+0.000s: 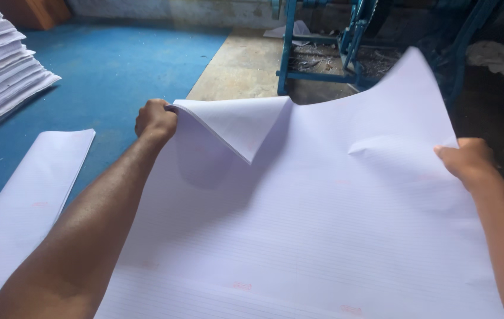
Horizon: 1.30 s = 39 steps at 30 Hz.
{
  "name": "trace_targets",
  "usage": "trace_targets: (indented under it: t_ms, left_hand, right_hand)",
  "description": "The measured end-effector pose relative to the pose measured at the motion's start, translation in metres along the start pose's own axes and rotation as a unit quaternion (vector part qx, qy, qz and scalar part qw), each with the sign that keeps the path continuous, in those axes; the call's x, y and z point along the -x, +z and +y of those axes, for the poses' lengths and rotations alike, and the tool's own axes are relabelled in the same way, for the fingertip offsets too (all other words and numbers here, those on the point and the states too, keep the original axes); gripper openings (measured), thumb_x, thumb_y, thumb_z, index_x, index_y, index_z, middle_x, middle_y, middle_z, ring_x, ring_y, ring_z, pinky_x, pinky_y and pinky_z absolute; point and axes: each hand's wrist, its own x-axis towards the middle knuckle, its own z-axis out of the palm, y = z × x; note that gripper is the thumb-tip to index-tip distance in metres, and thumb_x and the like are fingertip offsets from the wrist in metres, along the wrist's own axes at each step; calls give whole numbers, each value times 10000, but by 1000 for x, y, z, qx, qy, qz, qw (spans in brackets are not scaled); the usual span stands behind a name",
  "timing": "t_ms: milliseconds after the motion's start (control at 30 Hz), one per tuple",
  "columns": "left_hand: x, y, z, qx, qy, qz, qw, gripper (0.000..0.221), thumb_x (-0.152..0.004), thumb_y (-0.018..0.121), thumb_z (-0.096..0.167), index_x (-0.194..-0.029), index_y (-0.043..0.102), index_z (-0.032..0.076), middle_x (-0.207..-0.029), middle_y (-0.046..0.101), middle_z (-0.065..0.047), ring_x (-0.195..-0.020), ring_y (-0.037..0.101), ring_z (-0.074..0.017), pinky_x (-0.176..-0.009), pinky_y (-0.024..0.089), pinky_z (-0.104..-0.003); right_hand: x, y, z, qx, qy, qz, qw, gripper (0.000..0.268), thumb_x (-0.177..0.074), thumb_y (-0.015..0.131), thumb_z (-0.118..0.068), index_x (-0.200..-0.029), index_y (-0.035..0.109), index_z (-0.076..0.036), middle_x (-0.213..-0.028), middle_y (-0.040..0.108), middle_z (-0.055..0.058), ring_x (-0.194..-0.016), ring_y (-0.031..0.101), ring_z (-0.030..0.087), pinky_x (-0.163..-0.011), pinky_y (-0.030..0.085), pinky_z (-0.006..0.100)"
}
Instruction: The person folds a large sheet of lined paper in half lengthwise, then folds it again to create a narrow strip. They use a small wooden block to press and crease the folds. The folded paper is then placed on a stack of similar sheets.
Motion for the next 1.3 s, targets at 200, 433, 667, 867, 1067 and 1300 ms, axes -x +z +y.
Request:
trace_targets:
  t_ms: [200, 433, 667, 867, 1067, 1300]
  left_hand:
    - [-20, 30, -35, -17, 11, 10, 1000, 233, -929, 622, 127, -1138, 722, 150, -1082, 734, -90, -998, 701, -266, -881, 563, -454]
    - [-12, 48, -55, -15, -12, 4, 1000, 298, -1022, 563, 338, -1196, 642, 110, -1007, 735, -97, -910, 735, -218, -827, 604, -436]
    - [-27, 58, -117, -18, 29, -25, 999, 420, -991, 570, 248, -1355, 568, 38, -1204, 660, -195, -1111, 655, -317, -914, 542, -471]
    - [-36, 64, -191, -21, 30, -74, 997, 393, -956, 588, 215, -1312, 676, 74, -1283, 698, -186, -1207, 646, -345, -1058, 498, -452]
    - [-35, 76, -234, -2, 9, -82, 997, 474, -923, 596, 191, -1390, 616, 112, -1383, 627, -163, -1280, 585, -333, -1098, 447, -429]
    - [-37, 82, -243, 26, 28, -97, 995, 534, -895, 633, 165, -1415, 563, 67, -1415, 578, -195, -1300, 540, -343, -1094, 418, -427]
  right_hand:
    - [-4, 41, 35, 56, 47, 66, 995, 460, -930, 762, -282, -1220, 670, 63, -1066, 699, 337, -953, 710, 417, -814, 564, 476]
    - [0, 50, 52, 29, 78, 51, 995, 389, -954, 760, -284, -1148, 718, 50, -951, 737, 297, -825, 753, 372, -763, 604, 455]
    - [5, 64, 124, 53, 64, 26, 996, 447, -987, 721, -261, -1298, 659, 54, -1095, 717, 296, -956, 709, 367, -793, 564, 471]
    - [41, 64, 173, 25, 76, -42, 996, 456, -1032, 622, -190, -1414, 591, 58, -1143, 721, 293, -980, 727, 350, -821, 584, 428]
    - [66, 61, 182, 70, 102, -59, 991, 429, -1053, 563, -169, -1443, 598, 8, -1030, 763, 282, -834, 777, 346, -767, 599, 452]
    - [80, 55, 171, 56, 91, -36, 994, 409, -1019, 580, -170, -1394, 627, -13, -1027, 759, 258, -729, 750, 282, -720, 594, 422]
